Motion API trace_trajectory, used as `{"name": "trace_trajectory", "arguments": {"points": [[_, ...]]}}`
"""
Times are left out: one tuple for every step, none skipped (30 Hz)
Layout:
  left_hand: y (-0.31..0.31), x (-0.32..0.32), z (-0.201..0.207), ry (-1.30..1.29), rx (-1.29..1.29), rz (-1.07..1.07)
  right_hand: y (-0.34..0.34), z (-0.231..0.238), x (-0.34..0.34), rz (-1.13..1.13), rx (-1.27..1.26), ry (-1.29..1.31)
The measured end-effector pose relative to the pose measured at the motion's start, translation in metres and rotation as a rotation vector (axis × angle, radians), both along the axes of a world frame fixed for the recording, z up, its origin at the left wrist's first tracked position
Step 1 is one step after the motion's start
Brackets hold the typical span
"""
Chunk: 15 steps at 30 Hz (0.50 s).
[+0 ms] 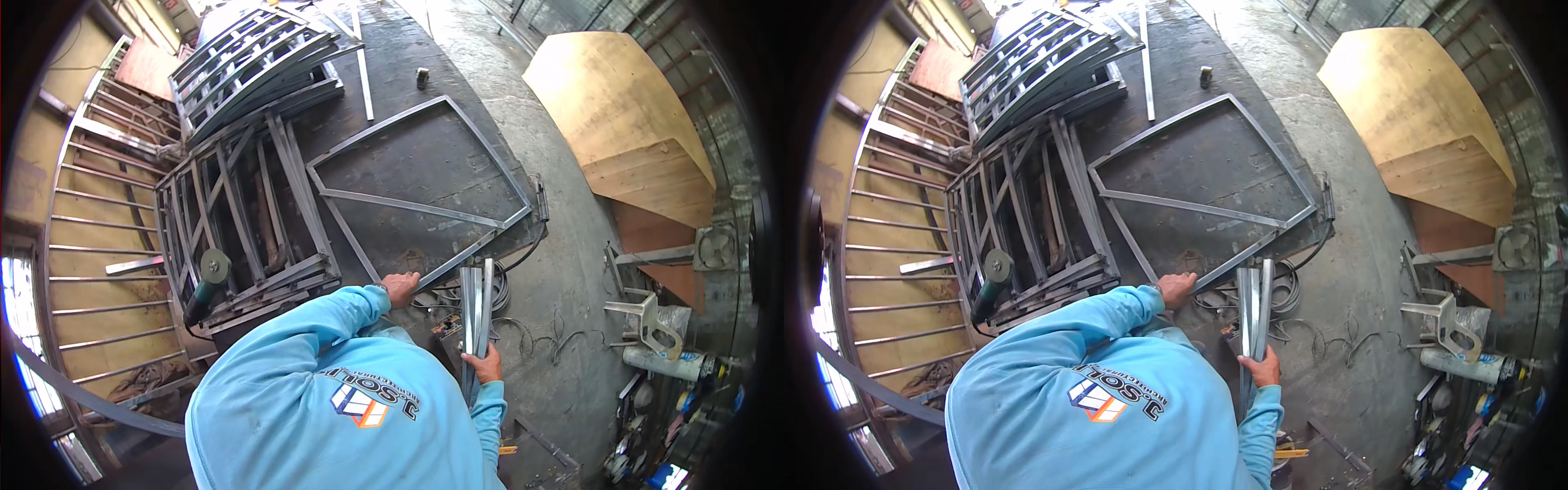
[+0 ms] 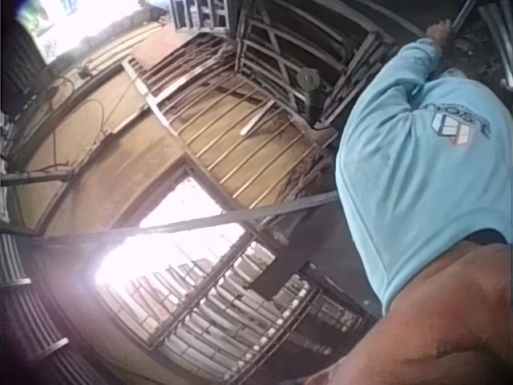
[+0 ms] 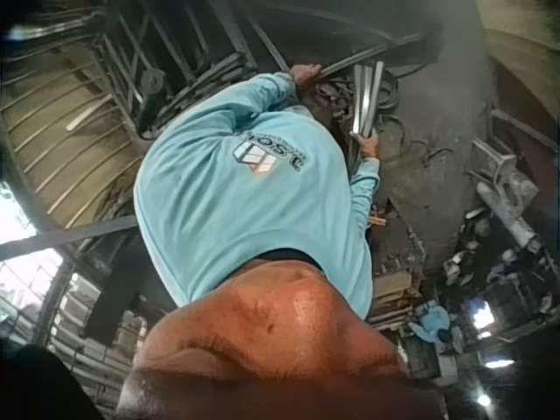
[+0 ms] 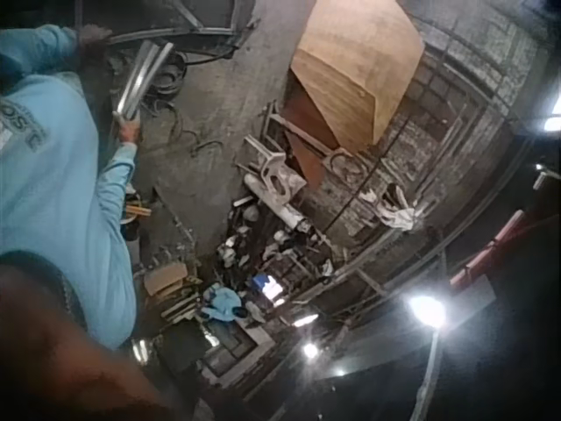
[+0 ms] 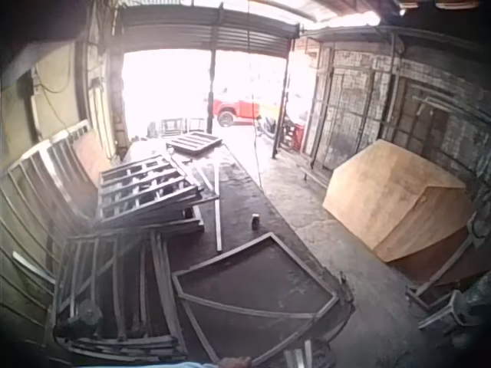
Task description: Grinding, measuring, and welding metal pieces to fabricate a structural frame.
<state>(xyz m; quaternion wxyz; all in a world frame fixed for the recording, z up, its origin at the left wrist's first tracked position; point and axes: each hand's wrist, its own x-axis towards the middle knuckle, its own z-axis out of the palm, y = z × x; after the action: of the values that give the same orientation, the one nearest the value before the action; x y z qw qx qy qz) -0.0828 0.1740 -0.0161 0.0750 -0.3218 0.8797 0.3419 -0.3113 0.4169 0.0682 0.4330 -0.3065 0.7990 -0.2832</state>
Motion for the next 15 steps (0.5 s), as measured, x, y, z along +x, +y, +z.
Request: {"name": "trace_trajectory", "arguments": {"points": [[0.002,0.002,0.001,0.012,-0.005,0.021,-0.009,0.0,0.0,0.013,0.002,0.001],[0.002,0.006,0.001,0.011,-0.014,0.02,-0.02,0.0,0.001,0.049,-0.027,-0.02],[0.002,0.013,0.003,0.012,-0.013,0.036,-0.033,0.001,0.001,0.087,-0.057,-0.042],[0.004,0.02,0.005,0.007,-0.002,0.047,-0.048,0.005,0.001,0.113,-0.053,-0.051],[0.005,0.027,0.007,0.003,0.007,0.06,-0.064,0.005,-0.003,0.128,-0.054,-0.048],[0.006,0.035,0.002,0.019,0.013,0.062,-0.08,0.005,-0.008,0.188,-0.054,-0.004],[0.007,0.04,0.0,0.021,0.013,0.078,-0.098,0.005,-0.013,0.248,-0.053,0.039],[0.008,0.045,-0.002,0.021,0.034,0.069,-0.121,0.01,-0.017,0.291,-0.083,0.052],[0.009,0.049,-0.004,0.021,0.056,0.061,-0.145,0.016,-0.022,0.336,-0.112,0.064],[0.011,0.054,-0.007,0.051,0.064,0.094,-0.171,0.021,-0.024,0.383,-0.12,0.156],[0.012,0.055,-0.007,0.057,0.063,0.095,-0.192,0.011,-0.036,0.426,-0.146,0.241],[0.014,0.058,-0.008,0.078,0.087,0.14,-0.22,0.011,-0.042,0.464,-0.161,0.272],[0.015,0.06,-0.008,0.1,0.112,0.187,-0.244,0.013,-0.039,0.497,-0.268,0.437],[0.015,0.063,-0.003,0.106,0.147,0.212,-0.273,0.019,-0.039,0.501,-0.177,0.457],[0.017,0.067,-0.003,0.109,0.151,0.219,-0.296,0.016,-0.04,0.509,-0.174,0.459]]}}
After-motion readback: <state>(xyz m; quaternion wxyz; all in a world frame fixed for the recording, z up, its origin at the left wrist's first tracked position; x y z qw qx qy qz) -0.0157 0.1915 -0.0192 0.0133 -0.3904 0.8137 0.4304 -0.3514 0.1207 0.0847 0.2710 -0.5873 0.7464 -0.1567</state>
